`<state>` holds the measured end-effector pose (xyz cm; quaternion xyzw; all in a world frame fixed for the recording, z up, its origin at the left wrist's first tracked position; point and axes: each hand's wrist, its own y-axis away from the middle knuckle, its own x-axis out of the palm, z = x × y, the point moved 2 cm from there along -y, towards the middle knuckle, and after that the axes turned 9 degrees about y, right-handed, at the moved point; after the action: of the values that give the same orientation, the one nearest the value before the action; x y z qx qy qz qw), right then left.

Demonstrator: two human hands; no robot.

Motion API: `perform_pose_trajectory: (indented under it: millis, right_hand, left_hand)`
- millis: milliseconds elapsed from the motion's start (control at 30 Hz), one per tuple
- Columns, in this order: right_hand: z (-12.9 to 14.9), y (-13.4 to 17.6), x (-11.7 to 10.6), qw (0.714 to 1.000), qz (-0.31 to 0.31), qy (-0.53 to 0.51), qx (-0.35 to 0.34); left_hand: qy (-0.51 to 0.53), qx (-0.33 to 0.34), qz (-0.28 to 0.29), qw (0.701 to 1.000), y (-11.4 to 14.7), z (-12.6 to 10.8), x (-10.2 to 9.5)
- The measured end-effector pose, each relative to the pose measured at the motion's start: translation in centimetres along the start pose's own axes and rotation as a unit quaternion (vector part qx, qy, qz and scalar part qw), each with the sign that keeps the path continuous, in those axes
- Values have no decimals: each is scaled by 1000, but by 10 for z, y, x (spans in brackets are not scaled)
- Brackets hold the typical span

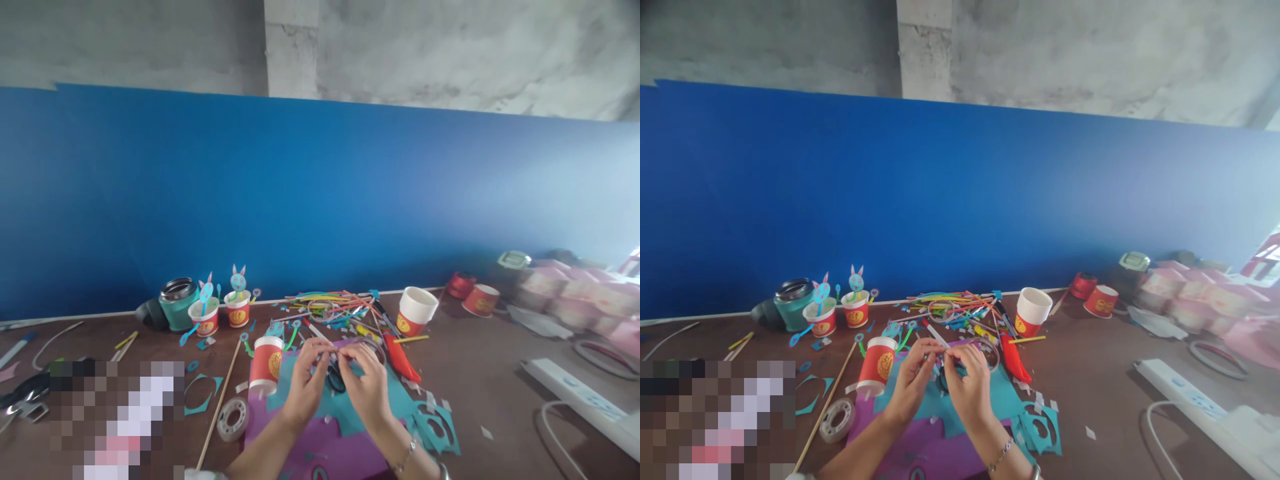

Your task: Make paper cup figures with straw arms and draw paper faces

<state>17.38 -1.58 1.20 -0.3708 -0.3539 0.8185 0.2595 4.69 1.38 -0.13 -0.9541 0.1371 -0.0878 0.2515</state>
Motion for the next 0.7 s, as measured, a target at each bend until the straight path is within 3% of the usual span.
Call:
perform_pose_trajectory:
  millis: [533, 700]
  right_hand:
    - [6, -4, -5, 998, 36, 45, -38]
    - [7, -1, -1, 997, 78, 5, -29]
  left_hand:
    - [24, -29, -9, 999, 0, 7, 1]
    - [36, -64, -29, 997, -3, 10, -5]
